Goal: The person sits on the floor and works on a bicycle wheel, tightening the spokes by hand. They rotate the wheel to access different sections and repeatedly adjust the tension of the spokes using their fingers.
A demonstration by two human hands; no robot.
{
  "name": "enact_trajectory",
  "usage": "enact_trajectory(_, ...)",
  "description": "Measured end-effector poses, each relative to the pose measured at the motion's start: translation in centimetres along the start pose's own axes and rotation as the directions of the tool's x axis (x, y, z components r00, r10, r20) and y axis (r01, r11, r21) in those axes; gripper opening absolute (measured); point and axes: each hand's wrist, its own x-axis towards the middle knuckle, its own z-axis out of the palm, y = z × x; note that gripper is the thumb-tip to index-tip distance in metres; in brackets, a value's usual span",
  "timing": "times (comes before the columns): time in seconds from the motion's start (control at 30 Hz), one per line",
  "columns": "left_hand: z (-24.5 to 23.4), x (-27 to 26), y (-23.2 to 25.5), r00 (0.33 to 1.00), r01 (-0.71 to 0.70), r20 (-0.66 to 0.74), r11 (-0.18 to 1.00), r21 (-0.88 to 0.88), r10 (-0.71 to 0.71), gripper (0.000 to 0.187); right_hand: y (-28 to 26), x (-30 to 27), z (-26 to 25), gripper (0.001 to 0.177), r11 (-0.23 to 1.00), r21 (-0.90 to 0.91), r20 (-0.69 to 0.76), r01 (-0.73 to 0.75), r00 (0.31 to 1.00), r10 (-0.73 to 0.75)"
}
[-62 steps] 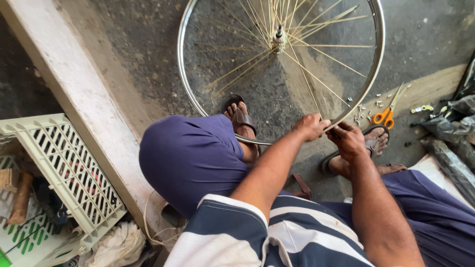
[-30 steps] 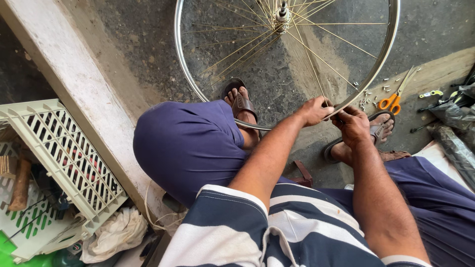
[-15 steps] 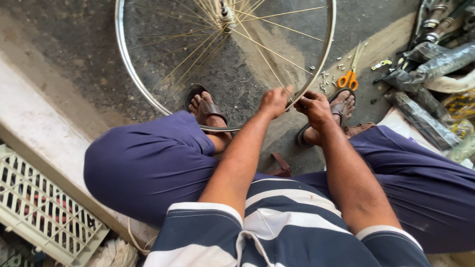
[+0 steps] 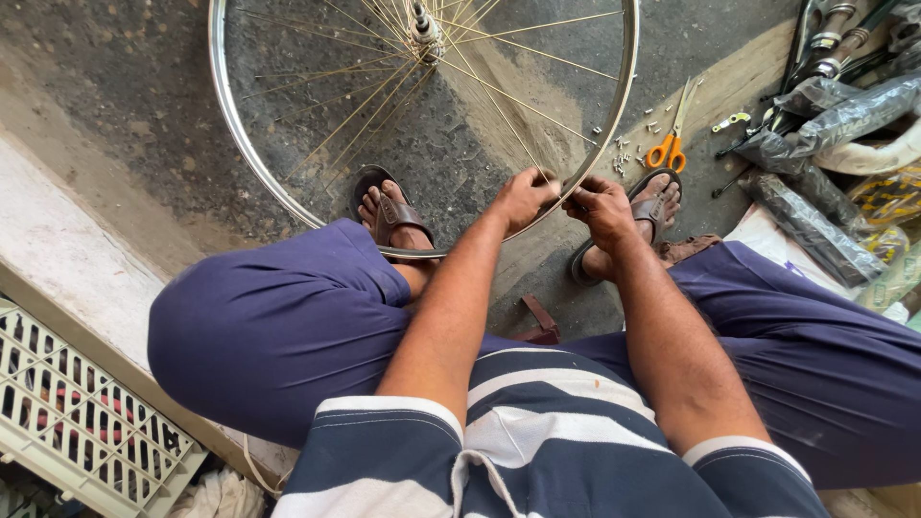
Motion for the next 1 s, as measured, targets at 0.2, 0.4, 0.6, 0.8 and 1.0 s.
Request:
enact_trajectory(0.2, 1.2, 0.4, 0.5, 0.984, 0.168, -0.085, 0.967, 0.191, -0.154, 0.044, 0.0, 0.1, 0.0, 0.017, 1.0, -0.007, -0.008, 0.0, 1.0, 0.0)
enact_trajectory(0.4, 0.6, 0.3, 0.0, 0.995, 0.098, 0.002, 0.991, 0.094, -0.099, 0.038, 1.0, 0.6, -0.8, 0.019, 1.0, 0.0, -0.003, 0.005, 1.0, -0.005)
enact_trajectory(0.6, -1.6, 0.3, 1.5, 0.766, 0.067, -0.629, 0.958, 0.278, 0.129, 0.054, 2.5, 1.7, -1.6, 0.018, 0.999, -0.05, -0.017, 0.015, 1.0, -0.016)
enact_trajectory(0.8, -10.7, 2.0, 0.2, 0.62, 0.26, -0.641, 0.652, 0.712, 0.452, 0.085, 1.2, 0.8, -0.7, 0.02, 1.0, 0.018, -0.011, -0.02, 1.0, 0.02)
enact_trajectory(1.0, -18.5, 5.1, -1.9, 0.664, 0.451, -0.593, 0.389, 0.803, 0.455, 0.075, -0.3, 0.2, 0.3, 0.019, 0.999, 0.026, -0.049, -0.034, 0.998, 0.035)
